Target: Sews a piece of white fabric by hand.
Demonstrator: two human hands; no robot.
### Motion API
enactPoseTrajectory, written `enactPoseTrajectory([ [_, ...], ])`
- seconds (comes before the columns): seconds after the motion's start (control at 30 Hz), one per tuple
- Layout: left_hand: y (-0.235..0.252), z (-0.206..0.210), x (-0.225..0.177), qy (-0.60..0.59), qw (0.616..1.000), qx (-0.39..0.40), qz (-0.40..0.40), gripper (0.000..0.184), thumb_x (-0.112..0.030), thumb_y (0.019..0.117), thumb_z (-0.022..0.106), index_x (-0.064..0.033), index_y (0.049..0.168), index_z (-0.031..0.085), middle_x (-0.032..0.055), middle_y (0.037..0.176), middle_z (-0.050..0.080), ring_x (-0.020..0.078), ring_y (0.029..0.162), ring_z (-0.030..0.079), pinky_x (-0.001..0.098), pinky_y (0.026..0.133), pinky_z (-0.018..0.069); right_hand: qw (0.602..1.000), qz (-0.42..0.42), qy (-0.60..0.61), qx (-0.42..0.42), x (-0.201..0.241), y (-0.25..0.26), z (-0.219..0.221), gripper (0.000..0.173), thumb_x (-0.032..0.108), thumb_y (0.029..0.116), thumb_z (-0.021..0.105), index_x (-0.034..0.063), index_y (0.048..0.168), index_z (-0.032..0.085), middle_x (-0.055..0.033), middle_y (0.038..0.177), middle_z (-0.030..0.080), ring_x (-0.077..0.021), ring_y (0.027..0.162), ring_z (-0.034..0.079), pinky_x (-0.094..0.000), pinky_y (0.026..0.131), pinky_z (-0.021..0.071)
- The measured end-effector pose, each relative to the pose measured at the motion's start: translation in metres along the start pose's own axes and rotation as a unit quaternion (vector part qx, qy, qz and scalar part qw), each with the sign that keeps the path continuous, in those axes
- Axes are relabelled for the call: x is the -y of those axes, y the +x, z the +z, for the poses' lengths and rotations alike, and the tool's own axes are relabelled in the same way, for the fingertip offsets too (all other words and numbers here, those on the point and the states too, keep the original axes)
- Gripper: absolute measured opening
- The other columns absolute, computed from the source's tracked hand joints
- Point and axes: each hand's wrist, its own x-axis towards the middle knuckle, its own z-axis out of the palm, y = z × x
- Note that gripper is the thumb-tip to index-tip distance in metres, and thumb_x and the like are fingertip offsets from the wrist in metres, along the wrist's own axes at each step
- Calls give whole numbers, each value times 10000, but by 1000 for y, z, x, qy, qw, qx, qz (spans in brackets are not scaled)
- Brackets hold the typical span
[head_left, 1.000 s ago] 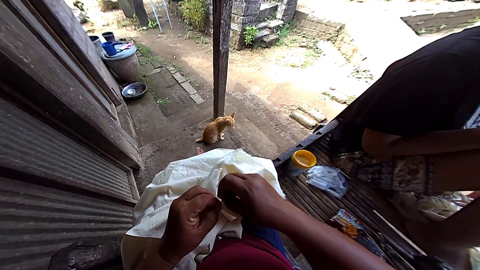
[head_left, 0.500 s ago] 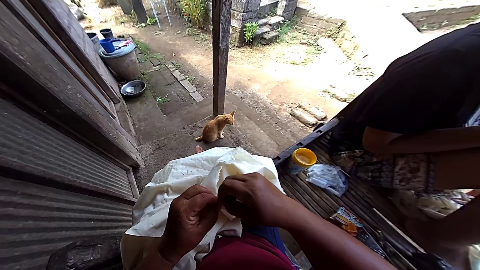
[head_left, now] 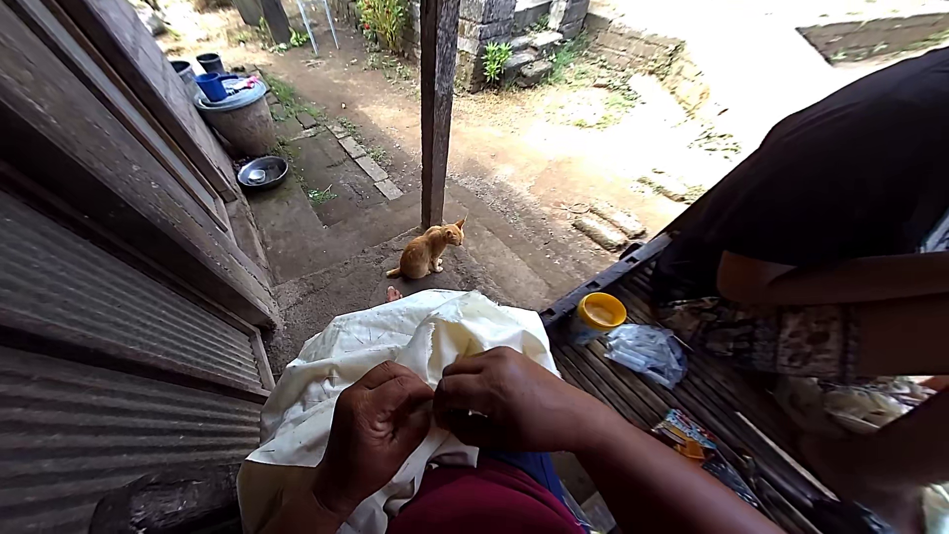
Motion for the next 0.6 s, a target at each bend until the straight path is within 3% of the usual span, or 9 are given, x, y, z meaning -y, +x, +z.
enactPoseTrajectory([
  [0.13,0,1,-1,-1,1000,-24,5,91,-159,950,673,-85,931,724,3,962,686,15,880,650,152,758,555,987,130,-83,-35,0,0,9,124,163,950,601,93,881,676,-42,729,647,-153,637,643,-319,547,516],
  [0.2,2,-2,1,17,999,-38,8,97,-167,948,675,-87,922,723,-3,951,692,9,874,649,145,753,552,996,63,-61,-5,-3,-2,8,127,158,935,628,100,838,685,-30,702,634,-150,617,630,-321,517,492],
  [0.27,0,-2,2,21,1000,-18,10,124,-196,955,692,-81,918,723,2,945,693,2,893,649,140,784,546,999,0,-32,3,0,1,6,137,156,968,617,98,867,689,-31,718,635,-149,630,623,-310,524,478],
  [0.4,-3,3,4,-103,993,-48,-17,62,-178,955,724,-122,978,739,-21,974,676,23,903,656,165,779,569,993,97,-50,-40,0,5,10,133,126,986,536,65,920,635,-73,796,630,-163,663,627,-305,561,513],
  [0.5,-2,5,8,-233,963,-98,-91,77,-170,1011,633,-142,1052,692,-50,999,657,43,895,654,220,785,584,994,107,-17,-19,0,2,16,131,114,990,555,59,917,650,-75,825,607,-149,696,608,-268,598,514],
  [0.6,-5,7,8,-260,951,-73,-152,75,-95,1027,513,-109,1035,586,-46,899,623,42,787,630,230,731,567,989,136,-49,-19,2,-1,19,117,123,972,604,72,907,687,-66,837,621,-139,704,621,-253,609,530],
])
